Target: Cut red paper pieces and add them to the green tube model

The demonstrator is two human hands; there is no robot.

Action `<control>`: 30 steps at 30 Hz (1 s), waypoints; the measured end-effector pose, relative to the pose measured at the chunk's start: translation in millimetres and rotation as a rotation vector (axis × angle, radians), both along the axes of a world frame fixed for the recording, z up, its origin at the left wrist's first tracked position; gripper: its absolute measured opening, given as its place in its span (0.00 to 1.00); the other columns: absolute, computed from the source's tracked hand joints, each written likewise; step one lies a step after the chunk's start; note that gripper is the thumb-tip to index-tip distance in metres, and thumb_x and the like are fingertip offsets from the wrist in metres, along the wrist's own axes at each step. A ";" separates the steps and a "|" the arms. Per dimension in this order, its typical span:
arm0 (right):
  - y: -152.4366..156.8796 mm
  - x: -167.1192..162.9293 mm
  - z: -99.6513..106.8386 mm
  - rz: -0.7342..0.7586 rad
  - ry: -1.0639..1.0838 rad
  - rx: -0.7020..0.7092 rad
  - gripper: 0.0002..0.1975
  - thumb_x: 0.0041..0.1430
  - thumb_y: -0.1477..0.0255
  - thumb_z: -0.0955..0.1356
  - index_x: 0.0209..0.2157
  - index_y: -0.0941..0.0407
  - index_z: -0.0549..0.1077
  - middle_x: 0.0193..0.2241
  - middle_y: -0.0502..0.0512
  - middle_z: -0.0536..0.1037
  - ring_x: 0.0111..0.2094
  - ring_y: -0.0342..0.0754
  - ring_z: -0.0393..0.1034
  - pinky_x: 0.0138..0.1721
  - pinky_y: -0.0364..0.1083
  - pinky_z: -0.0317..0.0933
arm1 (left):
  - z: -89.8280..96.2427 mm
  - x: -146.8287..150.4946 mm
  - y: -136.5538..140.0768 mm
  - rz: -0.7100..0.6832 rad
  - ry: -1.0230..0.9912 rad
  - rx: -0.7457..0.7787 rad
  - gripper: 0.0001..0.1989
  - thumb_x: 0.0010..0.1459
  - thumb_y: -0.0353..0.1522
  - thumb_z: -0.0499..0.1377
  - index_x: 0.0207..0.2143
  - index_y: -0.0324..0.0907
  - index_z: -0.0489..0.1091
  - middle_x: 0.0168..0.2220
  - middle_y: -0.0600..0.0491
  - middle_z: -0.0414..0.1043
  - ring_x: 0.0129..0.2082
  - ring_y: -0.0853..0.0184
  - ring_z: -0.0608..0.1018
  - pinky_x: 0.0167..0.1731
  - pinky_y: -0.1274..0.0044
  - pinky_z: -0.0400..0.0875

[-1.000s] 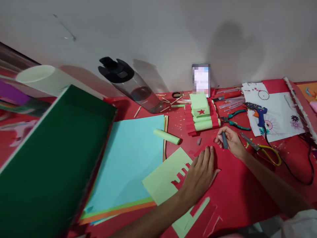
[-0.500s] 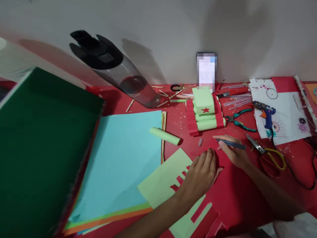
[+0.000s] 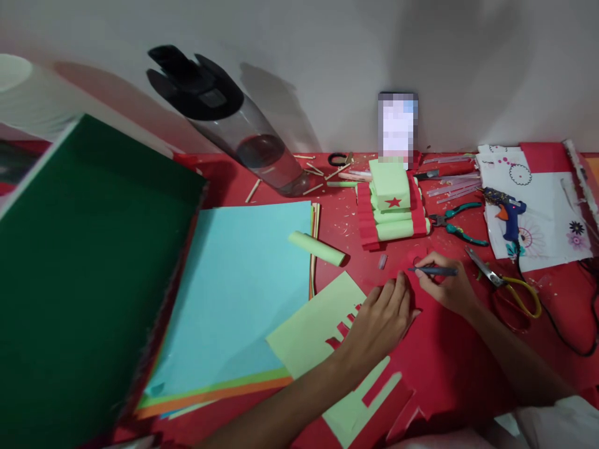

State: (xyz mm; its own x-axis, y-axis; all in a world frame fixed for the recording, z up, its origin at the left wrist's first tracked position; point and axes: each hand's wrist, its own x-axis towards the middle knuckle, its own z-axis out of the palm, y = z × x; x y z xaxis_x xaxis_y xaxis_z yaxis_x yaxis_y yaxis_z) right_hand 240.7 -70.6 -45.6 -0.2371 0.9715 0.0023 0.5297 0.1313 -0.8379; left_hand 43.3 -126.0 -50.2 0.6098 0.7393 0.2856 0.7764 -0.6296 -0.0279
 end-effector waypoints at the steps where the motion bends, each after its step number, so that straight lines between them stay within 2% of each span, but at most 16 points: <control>1: 0.2 0.6 -0.6 -0.005 0.001 -0.005 0.04 0.63 0.68 0.70 0.34 0.53 0.75 0.24 0.50 0.80 0.23 0.46 0.72 0.27 0.43 0.64 | -0.3 -0.2 0.6 -0.001 0.002 0.002 0.22 0.75 0.39 0.53 0.55 0.28 0.76 0.56 0.35 0.79 0.45 0.57 0.79 0.44 0.68 0.71; 6: 1.2 0.2 -2.6 -0.015 -0.047 0.027 0.05 0.63 0.67 0.70 0.33 0.52 0.75 0.23 0.50 0.79 0.22 0.45 0.71 0.27 0.44 0.62 | -0.2 -1.6 4.6 -0.024 0.000 0.014 0.23 0.76 0.40 0.51 0.55 0.29 0.75 0.55 0.34 0.79 0.44 0.56 0.80 0.43 0.67 0.71; 12: 2.2 -1.6 -2.5 -0.010 -0.028 0.057 0.06 0.63 0.66 0.70 0.32 0.52 0.75 0.23 0.48 0.78 0.22 0.44 0.69 0.26 0.43 0.60 | 0.5 -3.8 7.7 -0.029 -0.013 0.000 0.22 0.75 0.41 0.53 0.53 0.31 0.76 0.54 0.37 0.80 0.45 0.56 0.80 0.43 0.68 0.71; 22: 1.2 -2.6 -5.6 -0.033 0.018 0.004 0.06 0.62 0.65 0.71 0.32 0.52 0.74 0.21 0.46 0.76 0.21 0.43 0.67 0.25 0.42 0.60 | -0.8 -8.9 11.4 -0.052 -0.032 -0.058 0.19 0.75 0.40 0.55 0.52 0.33 0.75 0.55 0.38 0.79 0.47 0.56 0.80 0.44 0.67 0.72; 30: 1.3 0.3 -9.3 -0.020 -0.002 0.042 0.03 0.61 0.68 0.70 0.33 0.52 0.75 0.22 0.47 0.77 0.21 0.44 0.67 0.26 0.43 0.60 | -0.4 -9.1 12.3 -0.047 -0.040 -0.093 0.18 0.75 0.39 0.55 0.53 0.34 0.75 0.55 0.37 0.78 0.47 0.56 0.80 0.43 0.67 0.72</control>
State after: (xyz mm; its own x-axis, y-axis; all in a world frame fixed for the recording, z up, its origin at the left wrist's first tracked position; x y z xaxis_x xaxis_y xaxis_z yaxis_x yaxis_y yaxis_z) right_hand 240.9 -69.3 -54.9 -0.2181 0.9750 0.0432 0.5339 0.1563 -0.8310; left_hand 34.2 -113.7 -50.6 0.6338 0.7348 0.2416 0.7454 -0.6636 0.0631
